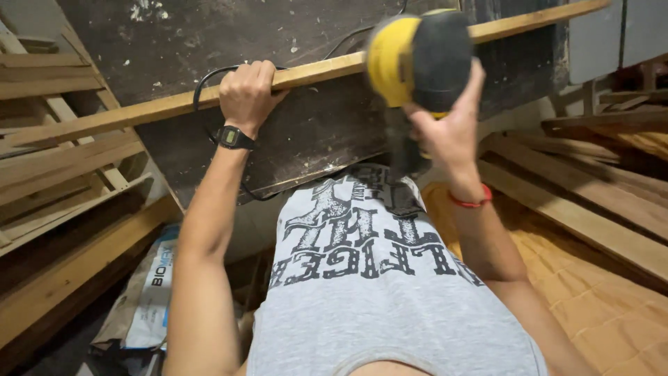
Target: Sanding a wooden plank using an orbital sander
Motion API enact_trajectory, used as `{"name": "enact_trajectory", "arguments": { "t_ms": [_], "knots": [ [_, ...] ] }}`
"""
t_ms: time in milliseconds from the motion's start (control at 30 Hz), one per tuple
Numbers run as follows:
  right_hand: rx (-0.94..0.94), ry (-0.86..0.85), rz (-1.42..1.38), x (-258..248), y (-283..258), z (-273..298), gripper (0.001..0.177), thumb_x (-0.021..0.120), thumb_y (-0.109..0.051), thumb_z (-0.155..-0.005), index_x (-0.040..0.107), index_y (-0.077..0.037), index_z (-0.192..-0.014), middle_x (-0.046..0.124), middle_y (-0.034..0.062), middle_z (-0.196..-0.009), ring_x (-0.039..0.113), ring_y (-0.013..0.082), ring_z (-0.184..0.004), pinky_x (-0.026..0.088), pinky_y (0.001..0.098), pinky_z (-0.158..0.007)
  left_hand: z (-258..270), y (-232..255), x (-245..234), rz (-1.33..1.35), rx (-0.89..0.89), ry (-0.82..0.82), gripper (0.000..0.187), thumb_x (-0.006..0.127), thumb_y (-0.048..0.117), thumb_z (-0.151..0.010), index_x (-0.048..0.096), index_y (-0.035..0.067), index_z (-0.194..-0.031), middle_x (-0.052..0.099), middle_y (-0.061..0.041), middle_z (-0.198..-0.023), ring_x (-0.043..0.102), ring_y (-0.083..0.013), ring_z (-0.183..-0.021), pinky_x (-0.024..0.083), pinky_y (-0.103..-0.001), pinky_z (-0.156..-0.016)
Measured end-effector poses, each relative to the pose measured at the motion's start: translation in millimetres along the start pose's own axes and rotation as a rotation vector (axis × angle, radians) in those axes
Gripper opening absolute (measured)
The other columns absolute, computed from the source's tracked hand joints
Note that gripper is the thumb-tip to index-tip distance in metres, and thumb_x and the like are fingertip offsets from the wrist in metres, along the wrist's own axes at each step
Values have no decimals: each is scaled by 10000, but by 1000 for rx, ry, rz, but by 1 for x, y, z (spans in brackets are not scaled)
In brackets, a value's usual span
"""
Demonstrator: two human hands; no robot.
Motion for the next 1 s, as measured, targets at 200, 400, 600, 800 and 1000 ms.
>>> {"name": "enact_trajectory", "arguments": {
  "t_ms": [200,400,600,800,1000],
  "knots": [
    [-50,-198,137,50,-29,9,980,831,-142,-774,154,-187,-1482,573,243,-1353,686,380,-1106,575,411,-954,-6,2,-10,18,-11,53,629,549,789,-928,441,209,-710,459,38,-605,474,-148,-509,346,-290,-463],
    [-123,-339,84,75,-38,15,960,788,-149,-818,100,-152,-1487,484,292,-1426,720,438,-1021,637,459,-904,-1,4,-4,20,-22,19,641,453,763,-1012,438,192,-722,465,24,-627,475,-163,-523,337,-309,-481],
    [-103,-363,138,70,-30,16,987,773,-196,-850,49,-166,-1520,661,271,-1157,750,399,-849,630,428,-768,-4,10,-16,2,-33,38,632,392,715,-1030,421,176,-702,442,5,-622,465,-175,-533,338,-316,-496],
    [-62,-241,178,14,-21,-4,1012,836,-152,-823,102,-217,-1517,514,275,-1426,669,431,-1113,547,442,-995,-6,7,-17,69,-40,-39,606,652,709,-953,450,178,-744,487,10,-656,495,-182,-556,349,-322,-500],
    [-130,-41,191,-65,5,-33,891,811,-54,-835,208,-110,-1489,467,205,-1464,557,328,-1291,434,353,-1089,-3,9,-15,59,-1,-45,607,579,753,-977,485,196,-754,498,27,-662,501,-161,-554,346,-303,-488]
  ]
}}
Point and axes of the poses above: each hand's wrist, its own z-axis away from the middle knuckle, its own x-axis out of the palm, y = z × x, the point moved 3 cm from there along -z, towards the middle knuckle
